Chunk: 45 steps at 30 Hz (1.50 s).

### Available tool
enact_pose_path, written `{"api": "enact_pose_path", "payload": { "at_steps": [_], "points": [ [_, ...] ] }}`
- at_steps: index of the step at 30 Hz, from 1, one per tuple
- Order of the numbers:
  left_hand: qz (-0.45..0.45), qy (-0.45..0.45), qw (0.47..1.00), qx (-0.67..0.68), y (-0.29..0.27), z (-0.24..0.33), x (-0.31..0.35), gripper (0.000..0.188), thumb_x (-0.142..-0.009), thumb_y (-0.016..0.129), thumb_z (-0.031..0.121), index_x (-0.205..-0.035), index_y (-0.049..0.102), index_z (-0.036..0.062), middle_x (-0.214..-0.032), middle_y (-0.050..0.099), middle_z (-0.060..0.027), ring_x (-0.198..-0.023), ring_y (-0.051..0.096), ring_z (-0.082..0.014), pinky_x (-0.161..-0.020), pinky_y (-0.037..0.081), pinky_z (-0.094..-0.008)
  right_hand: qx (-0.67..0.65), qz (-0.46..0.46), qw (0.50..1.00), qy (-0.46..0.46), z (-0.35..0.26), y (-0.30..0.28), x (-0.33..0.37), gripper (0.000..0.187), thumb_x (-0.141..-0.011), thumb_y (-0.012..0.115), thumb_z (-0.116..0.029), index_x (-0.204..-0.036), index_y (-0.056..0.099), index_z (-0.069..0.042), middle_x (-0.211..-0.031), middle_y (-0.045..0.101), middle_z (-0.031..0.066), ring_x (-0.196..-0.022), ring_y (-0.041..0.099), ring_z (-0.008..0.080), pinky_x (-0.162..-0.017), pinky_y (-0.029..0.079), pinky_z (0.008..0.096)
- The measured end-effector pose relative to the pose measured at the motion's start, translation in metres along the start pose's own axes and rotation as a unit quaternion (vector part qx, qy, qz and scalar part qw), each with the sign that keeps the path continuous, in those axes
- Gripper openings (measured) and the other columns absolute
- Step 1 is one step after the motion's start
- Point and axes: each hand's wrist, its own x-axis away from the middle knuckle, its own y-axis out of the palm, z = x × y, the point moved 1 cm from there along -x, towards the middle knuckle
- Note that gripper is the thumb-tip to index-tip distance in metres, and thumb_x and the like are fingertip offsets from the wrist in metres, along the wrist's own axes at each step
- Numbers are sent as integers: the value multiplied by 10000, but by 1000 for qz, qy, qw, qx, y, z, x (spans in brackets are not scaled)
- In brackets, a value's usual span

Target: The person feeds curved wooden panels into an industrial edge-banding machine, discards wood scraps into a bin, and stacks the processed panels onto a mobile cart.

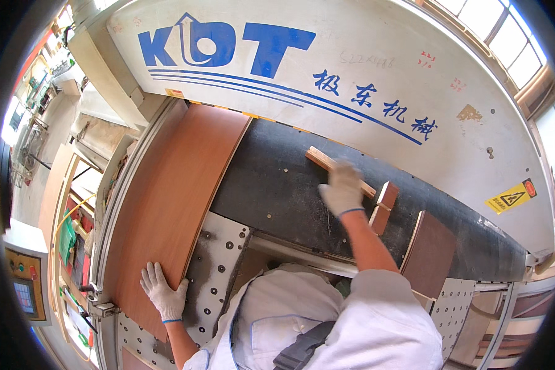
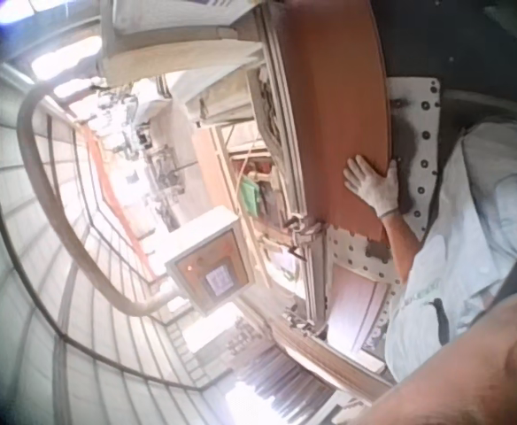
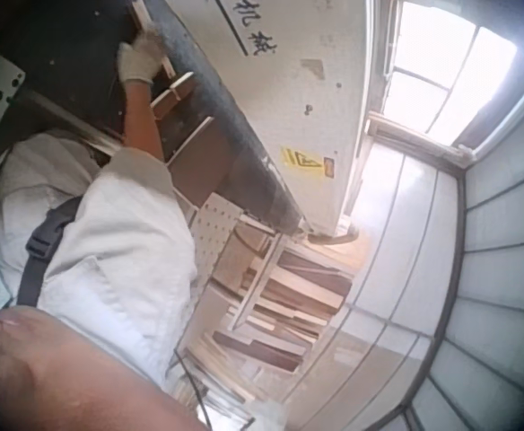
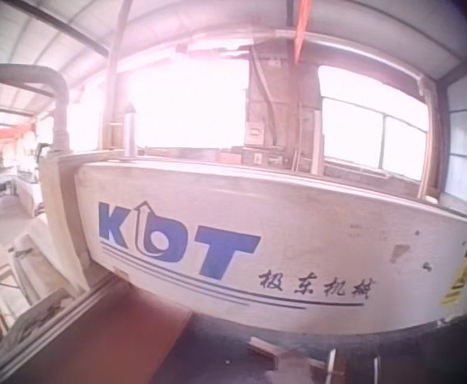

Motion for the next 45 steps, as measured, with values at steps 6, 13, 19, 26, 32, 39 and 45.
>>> {"api": "enact_pose_path", "payload": {
  "at_steps": [6,13,19,26,32,39,45],
  "points": [
    [16,7,1000,4,0,-1,2,1035,-661,927,341,-1536,484,8,-1645,421,-224,-1556,308,-467,-1305,184,-609,-172,-45,980,91,49,18,4,385,-919,690,-305,-1223,684,-69,-1104,758,194,-1068,720,392,-953,548,497],
    [11,4,1000,9,-4,-1,0,1019,-669,895,376,-1537,496,23,-1640,434,-222,-1553,315,-471,-1305,188,-599,-147,-24,985,91,-99,70,-88,399,-982,542,-382,-975,800,-78,-1125,756,183,-1100,688,424,-992,508,541],
    [22,12,999,27,-9,7,-8,1006,-634,926,393,-1485,539,19,-1606,465,-230,-1536,333,-480,-1300,183,-615,-177,237,952,72,-190,125,-146,431,-1008,554,-385,-891,803,-54,-1164,704,151,-1187,605,353,-1087,408,530],
    [26,12,999,29,-9,5,1,999,-614,932,354,-1474,544,26,-1593,474,-227,-1517,364,-465,-1294,219,-594,-222,195,955,28,-203,128,-130,372,-1003,614,-370,-928,724,-22,-1061,695,183,-1090,614,378,-1015,424,528],
    [48,28,998,24,-7,10,-5,988,-603,940,395,-1436,563,22,-1558,502,-221,-1483,393,-486,-1258,248,-646,-269,224,931,-102,-204,117,-113,435,-968,663,-401,-1128,618,2,-1127,642,237,-1143,578,419,-1059,404,561],
    [0,7,1000,28,-18,-7,1,925,-723,880,502,-1453,568,26,-1567,487,-229,-1513,347,-473,-1272,209,-625,-279,103,950,-92,-230,92,-118,385,-905,698,-396,-994,627,-29,-1011,662,214,-1030,615,413,-955,436,568],
    [188,-53,981,-9,-113,-111,-64,841,-910,754,517,-1494,514,-38,-1590,462,-309,-1479,441,-457,-1236,365,-518,-278,104,946,-127,-204,81,-118,607,-938,714,-459,-1281,645,38,-1131,701,250,-1121,632,439,-997,463,564]
  ]
}}
